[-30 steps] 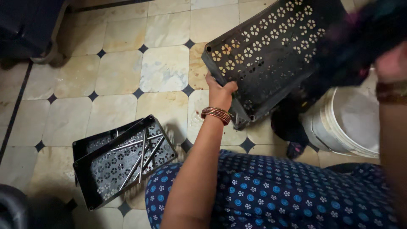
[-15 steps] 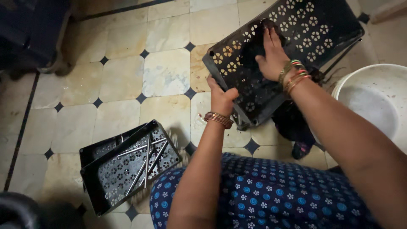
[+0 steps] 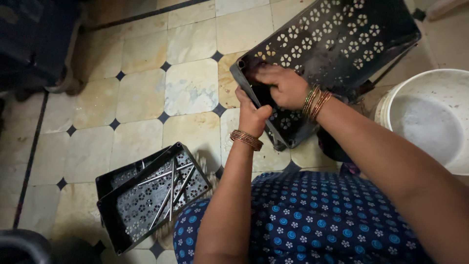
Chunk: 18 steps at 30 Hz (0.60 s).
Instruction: The person assembles a black plastic stool by inserting metal rods into the perforated seat panels and securing them. The person then wipes the seat surface with a dark cloth.
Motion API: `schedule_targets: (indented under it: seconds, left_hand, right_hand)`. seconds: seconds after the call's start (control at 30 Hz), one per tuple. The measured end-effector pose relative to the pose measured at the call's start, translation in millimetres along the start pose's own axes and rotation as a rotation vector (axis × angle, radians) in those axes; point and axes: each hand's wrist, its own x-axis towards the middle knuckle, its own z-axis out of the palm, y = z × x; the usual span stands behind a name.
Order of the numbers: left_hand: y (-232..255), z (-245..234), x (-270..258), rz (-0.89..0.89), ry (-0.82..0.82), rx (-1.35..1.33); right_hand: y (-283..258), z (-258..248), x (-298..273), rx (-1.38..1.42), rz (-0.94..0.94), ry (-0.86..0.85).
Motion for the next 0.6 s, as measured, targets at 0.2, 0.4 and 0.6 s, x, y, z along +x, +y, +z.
schedule_targets:
  seconds: [0.2, 0.4, 0.6]
  left_hand:
    - [-0.4, -1.3, -0.1, -0.019, 0.010, -0.137]
    - [-4.6, -0.1, 1.7, 0.041, 0.014, -0.086]
    - [6.5, 5.8, 4.8, 0.044, 0.011, -0.068]
  right_hand:
    - [0.8, -16.5, -21.2, 0.088, -0.048, -0.269]
    - [-26.5, -39.3, -35.0, -0.040, 0.027, -0.664]
    - [-37.6, -76.2, -22.5, -0.078, 0.408, -0.327]
